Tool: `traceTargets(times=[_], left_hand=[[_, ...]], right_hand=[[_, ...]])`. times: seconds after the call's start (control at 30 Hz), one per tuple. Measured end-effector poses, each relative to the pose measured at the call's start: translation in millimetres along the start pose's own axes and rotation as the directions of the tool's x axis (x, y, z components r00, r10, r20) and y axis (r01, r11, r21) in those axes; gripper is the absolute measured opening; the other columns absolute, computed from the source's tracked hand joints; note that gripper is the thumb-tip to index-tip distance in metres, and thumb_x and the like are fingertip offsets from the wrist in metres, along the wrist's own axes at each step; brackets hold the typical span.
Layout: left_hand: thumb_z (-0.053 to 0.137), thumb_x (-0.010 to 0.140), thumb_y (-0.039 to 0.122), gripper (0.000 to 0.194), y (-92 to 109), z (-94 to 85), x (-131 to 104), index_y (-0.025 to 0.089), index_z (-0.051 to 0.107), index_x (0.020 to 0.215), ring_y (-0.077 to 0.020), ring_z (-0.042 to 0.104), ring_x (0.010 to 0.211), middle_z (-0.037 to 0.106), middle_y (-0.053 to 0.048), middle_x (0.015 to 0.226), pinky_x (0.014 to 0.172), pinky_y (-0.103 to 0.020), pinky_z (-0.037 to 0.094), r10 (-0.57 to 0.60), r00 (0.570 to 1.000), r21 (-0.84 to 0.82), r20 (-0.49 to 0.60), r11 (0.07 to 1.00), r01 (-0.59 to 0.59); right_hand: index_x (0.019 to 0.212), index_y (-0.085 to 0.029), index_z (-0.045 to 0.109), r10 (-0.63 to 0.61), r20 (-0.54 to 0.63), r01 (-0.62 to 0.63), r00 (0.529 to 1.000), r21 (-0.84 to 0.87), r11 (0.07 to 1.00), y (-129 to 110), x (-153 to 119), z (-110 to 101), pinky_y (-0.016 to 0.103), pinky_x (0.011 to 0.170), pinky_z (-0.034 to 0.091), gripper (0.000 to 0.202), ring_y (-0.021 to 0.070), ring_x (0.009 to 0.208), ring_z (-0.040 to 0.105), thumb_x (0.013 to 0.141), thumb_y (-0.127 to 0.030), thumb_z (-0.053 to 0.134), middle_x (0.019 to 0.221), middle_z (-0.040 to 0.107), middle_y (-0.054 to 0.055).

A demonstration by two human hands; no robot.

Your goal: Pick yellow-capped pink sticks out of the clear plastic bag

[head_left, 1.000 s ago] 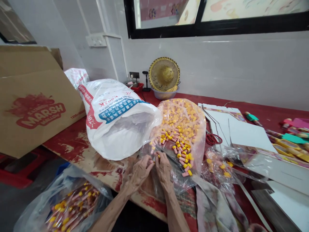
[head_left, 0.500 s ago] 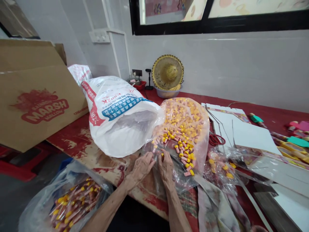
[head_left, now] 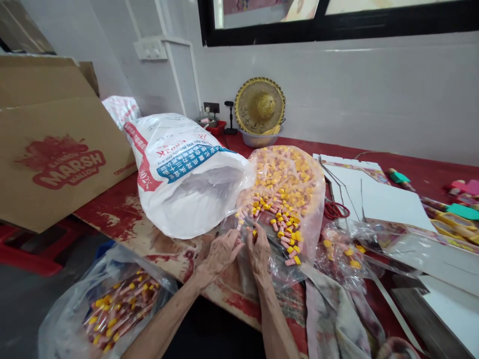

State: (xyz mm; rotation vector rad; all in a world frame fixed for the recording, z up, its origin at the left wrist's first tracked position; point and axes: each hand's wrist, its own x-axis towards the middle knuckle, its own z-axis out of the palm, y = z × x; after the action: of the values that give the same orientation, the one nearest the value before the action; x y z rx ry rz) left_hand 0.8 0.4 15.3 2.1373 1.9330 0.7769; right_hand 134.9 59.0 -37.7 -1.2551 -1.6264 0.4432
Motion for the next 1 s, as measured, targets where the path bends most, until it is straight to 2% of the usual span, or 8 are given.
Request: traceTargets(times=[0.1, 0.23, 0.3, 0.4, 0.5, 0.6, 0.77, 1.0], left_hand=[[0.058, 0.099, 0.021, 0.003, 1, 5.6, -7, 0.024, 0.059, 0.097, -0.0181, 0.074, 0.086, 0.073, -0.002, 0.095, 0.073, -0.026, 0.054, -0.029, 0.999, -0.008, -0.033, 1.000, 0.029], [0.061, 0.098, 0.023, 0.003, 0, 6.0, -10, 0.024, 0.060, 0.100, -0.0189, 0.075, 0.082, 0.075, -0.001, 0.089, 0.070, -0.026, 0.055, -0.092, 0.996, -0.031, 0.011, 0.995, 0.092], [0.062, 0.098, 0.026, 0.003, 1, -0.7, -7, 0.025, 0.060, 0.101, -0.0196, 0.076, 0.084, 0.076, -0.001, 0.090, 0.072, -0.027, 0.056, -0.100, 0.995, -0.040, 0.007, 0.994, 0.100], [0.060, 0.102, 0.031, 0.007, 4, -8.4, -5, 0.025, 0.061, 0.105, -0.0202, 0.076, 0.088, 0.077, -0.002, 0.097, 0.076, -0.028, 0.055, -0.111, 0.992, -0.038, -0.062, 0.993, 0.109], [0.059, 0.102, 0.027, 0.003, 4, -3.8, -6, 0.025, 0.060, 0.100, -0.0197, 0.076, 0.085, 0.076, -0.001, 0.092, 0.074, -0.027, 0.054, -0.105, 0.992, -0.013, -0.076, 0.995, 0.104], [0.063, 0.098, 0.020, 0.009, 1, 3.9, -6, 0.024, 0.058, 0.092, -0.0193, 0.074, 0.078, 0.073, 0.001, 0.082, 0.071, -0.027, 0.052, -0.090, 0.995, 0.038, -0.032, 0.995, 0.091], [0.064, 0.099, 0.025, 0.003, 2, 1.5, -4, 0.025, 0.061, 0.100, -0.0196, 0.075, 0.085, 0.075, 0.000, 0.092, 0.078, -0.029, 0.052, -0.030, 0.996, 0.043, -0.079, 0.999, 0.034], [0.067, 0.097, 0.027, 0.008, 2, 5.7, -5, 0.024, 0.062, 0.091, -0.0205, 0.074, 0.086, 0.074, -0.002, 0.086, 0.081, -0.030, 0.054, -0.112, 0.990, 0.007, -0.085, 0.994, 0.113]], right_hand=[[0.117, -0.020, 0.072, -0.008, 0.066, 0.010, 0.998, -0.043, 0.999, 0, 0, -2, 0.036, 0.085, 0.055, 0.042, 0.0234, 0.094, 0.069, 0.108, -0.043, 0.038, 0.109, 0.075, 0.011], [0.103, -0.023, 0.073, -0.034, 0.178, 0.045, 0.983, -0.058, 0.997, 0, -1, -5, 0.033, 0.077, 0.051, 0.038, 0.0211, 0.084, 0.066, 0.108, -0.038, 0.039, 0.098, 0.073, 0.008], [0.109, -0.022, 0.073, -0.026, 0.146, 0.033, 0.989, -0.042, 0.999, 0, 0, -5, 0.033, 0.079, 0.052, 0.035, 0.0218, 0.087, 0.067, 0.107, -0.038, 0.042, 0.102, 0.073, 0.009], [0.116, -0.019, 0.071, -0.016, 0.086, 0.018, 0.996, -0.020, 1.000, 0, 0, -4, 0.035, 0.083, 0.053, 0.037, 0.0228, 0.091, 0.067, 0.107, -0.039, 0.042, 0.107, 0.074, 0.010], [0.110, -0.021, 0.072, -0.040, 0.131, 0.045, 0.991, -0.034, 0.998, -1, -1, -4, 0.033, 0.080, 0.052, 0.038, 0.0217, 0.089, 0.066, 0.108, -0.039, 0.038, 0.103, 0.073, 0.009], [0.102, -0.023, 0.072, -0.039, 0.181, 0.048, 0.983, -0.046, 0.998, -2, -1, -6, 0.032, 0.077, 0.050, 0.037, 0.0207, 0.085, 0.064, 0.109, -0.037, 0.038, 0.097, 0.070, 0.007], [0.104, -0.020, 0.072, -0.023, 0.111, 0.024, 0.993, -0.003, 1.000, -2, 2, -5, 0.033, 0.080, 0.050, 0.036, 0.0216, 0.088, 0.065, 0.108, -0.038, 0.040, 0.100, 0.072, 0.008], [0.102, -0.022, 0.072, 0.004, 0.165, 0.007, 0.986, -0.067, 0.998, 0, 0, -3, 0.031, 0.077, 0.048, 0.039, 0.0207, 0.084, 0.066, 0.109, -0.040, 0.038, 0.099, 0.072, 0.008]])
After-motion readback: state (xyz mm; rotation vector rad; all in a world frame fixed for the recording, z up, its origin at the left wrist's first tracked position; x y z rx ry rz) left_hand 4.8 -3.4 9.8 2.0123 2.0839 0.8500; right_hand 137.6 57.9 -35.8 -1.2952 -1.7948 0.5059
